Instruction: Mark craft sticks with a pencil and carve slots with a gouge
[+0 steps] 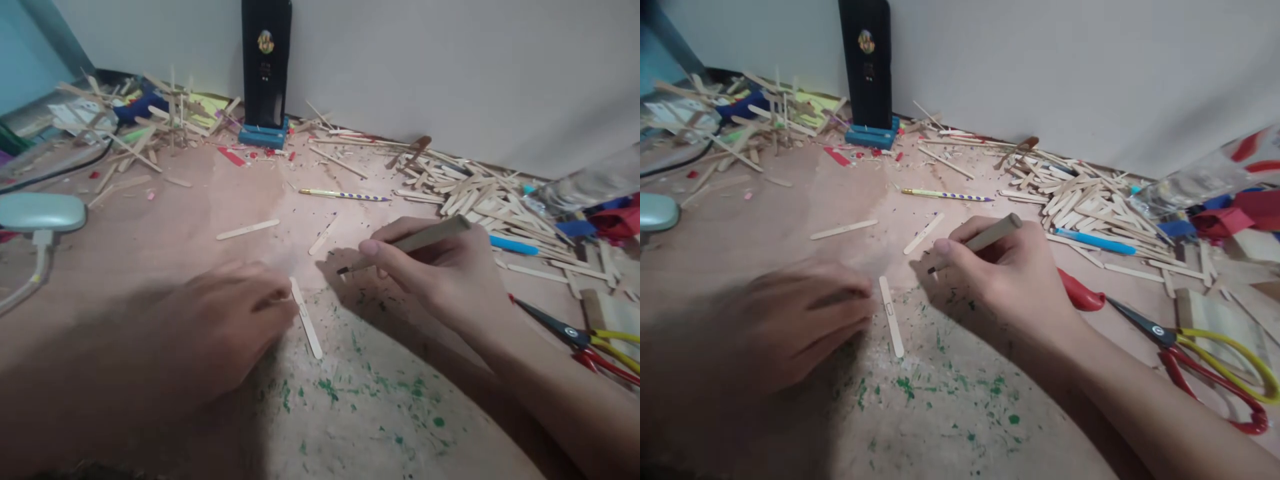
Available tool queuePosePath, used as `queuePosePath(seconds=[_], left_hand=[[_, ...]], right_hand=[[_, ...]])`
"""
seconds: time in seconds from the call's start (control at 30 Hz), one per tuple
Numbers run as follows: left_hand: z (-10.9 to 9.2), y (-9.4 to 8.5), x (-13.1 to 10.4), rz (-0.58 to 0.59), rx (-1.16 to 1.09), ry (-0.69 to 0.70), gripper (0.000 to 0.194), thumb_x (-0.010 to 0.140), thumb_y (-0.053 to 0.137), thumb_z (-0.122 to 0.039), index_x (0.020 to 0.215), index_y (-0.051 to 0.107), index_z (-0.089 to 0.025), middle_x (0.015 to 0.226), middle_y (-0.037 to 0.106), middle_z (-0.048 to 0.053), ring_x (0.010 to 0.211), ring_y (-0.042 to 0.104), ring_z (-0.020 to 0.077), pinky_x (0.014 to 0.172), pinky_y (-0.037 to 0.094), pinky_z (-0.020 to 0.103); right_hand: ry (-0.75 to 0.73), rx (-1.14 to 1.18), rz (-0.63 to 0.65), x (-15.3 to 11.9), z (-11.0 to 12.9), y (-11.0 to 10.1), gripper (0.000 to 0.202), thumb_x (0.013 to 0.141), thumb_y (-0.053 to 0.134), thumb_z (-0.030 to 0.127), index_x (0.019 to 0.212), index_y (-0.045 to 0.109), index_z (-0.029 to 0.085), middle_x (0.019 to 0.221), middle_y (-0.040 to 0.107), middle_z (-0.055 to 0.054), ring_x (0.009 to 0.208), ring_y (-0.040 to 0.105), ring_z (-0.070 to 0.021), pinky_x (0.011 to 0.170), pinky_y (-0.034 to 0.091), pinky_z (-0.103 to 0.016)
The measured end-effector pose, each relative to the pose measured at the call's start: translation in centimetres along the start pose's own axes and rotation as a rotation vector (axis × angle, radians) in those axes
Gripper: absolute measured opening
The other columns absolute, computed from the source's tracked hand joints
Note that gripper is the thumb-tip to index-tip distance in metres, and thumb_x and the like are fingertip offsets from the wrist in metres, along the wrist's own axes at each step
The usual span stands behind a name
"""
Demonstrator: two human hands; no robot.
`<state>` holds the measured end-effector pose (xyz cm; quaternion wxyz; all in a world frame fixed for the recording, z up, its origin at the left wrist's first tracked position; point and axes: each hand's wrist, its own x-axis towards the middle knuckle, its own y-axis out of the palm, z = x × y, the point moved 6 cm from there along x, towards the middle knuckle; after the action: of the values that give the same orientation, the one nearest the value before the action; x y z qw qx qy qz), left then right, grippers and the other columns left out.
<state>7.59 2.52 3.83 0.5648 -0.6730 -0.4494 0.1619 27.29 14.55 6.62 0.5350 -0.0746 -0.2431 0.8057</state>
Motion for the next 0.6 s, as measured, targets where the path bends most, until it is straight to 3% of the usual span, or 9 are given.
queuePosePath(seconds=[0.1, 0.23, 0.3, 0.47, 0.6], left_hand=[[-1.8, -0.4, -0.9, 0.053, 0.100, 0.034, 0.030, 0.113, 0.045, -0.023, 0.118, 0.075, -0.022, 0.125, 0.076, 0.009, 0.108, 0.073, 0.0272, 0.092, 0.058, 0.044], [-2.6, 0.3, -1.7, 0.092, 0.136, 0.042, 0.055, 0.110, 0.051, -0.062, 0.146, 0.068, -0.024, 0.151, 0.068, 0.016, 0.131, 0.069, 0.0377, 0.104, 0.060, 0.053], [-2.3, 1.0, -2.0, 0.140, 0.127, 0.047, 0.070, 0.104, 0.057, -0.073, 0.158, 0.060, -0.027, 0.158, 0.063, 0.015, 0.141, 0.063, 0.0411, 0.113, 0.056, 0.060], [-1.6, 1.8, -2.3, 0.206, 0.100, 0.066, 0.079, 0.104, 0.055, -0.076, 0.167, 0.048, -0.029, 0.175, 0.046, 0.016, 0.159, 0.048, 0.0414, 0.124, 0.046, 0.066], [-1.1, 2.0, -2.7, 0.237, 0.076, 0.069, 0.078, 0.106, 0.055, -0.073, 0.171, 0.042, -0.033, 0.179, 0.040, 0.013, 0.165, 0.041, 0.0386, 0.130, 0.039, 0.066]], right_hand=[[0.002, 0.029, 0.047, -0.5, 0.5, 0.4, 0.018, 0.088, 0.091, 0.038, 0.078, 0.083, 0.025, 0.059, 0.066, 0.003, 0.046, 0.049, -0.0095, 0.041, 0.035, -0.025], [0.046, 0.091, 0.082, -1.5, 0.5, 1.2, 0.019, 0.085, 0.095, 0.040, 0.082, 0.083, 0.024, 0.067, 0.070, 0.002, 0.052, 0.056, -0.0098, 0.043, 0.039, -0.021], [0.065, 0.123, 0.087, -2.0, 0.2, 1.7, 0.019, 0.086, 0.094, 0.039, 0.085, 0.083, 0.024, 0.067, 0.069, 0.002, 0.053, 0.056, -0.0100, 0.044, 0.039, -0.021], [0.038, 0.166, 0.099, -2.9, -0.5, 2.9, 0.030, 0.098, 0.083, 0.042, 0.076, 0.076, 0.023, 0.067, 0.070, 0.001, 0.058, 0.061, -0.0109, 0.052, 0.048, -0.022], [0.062, 0.232, 0.121, -3.3, -1.4, 3.4, 0.019, 0.102, 0.079, 0.039, 0.090, 0.077, 0.025, 0.068, 0.072, 0.002, 0.058, 0.064, -0.0106, 0.053, 0.051, -0.021]])
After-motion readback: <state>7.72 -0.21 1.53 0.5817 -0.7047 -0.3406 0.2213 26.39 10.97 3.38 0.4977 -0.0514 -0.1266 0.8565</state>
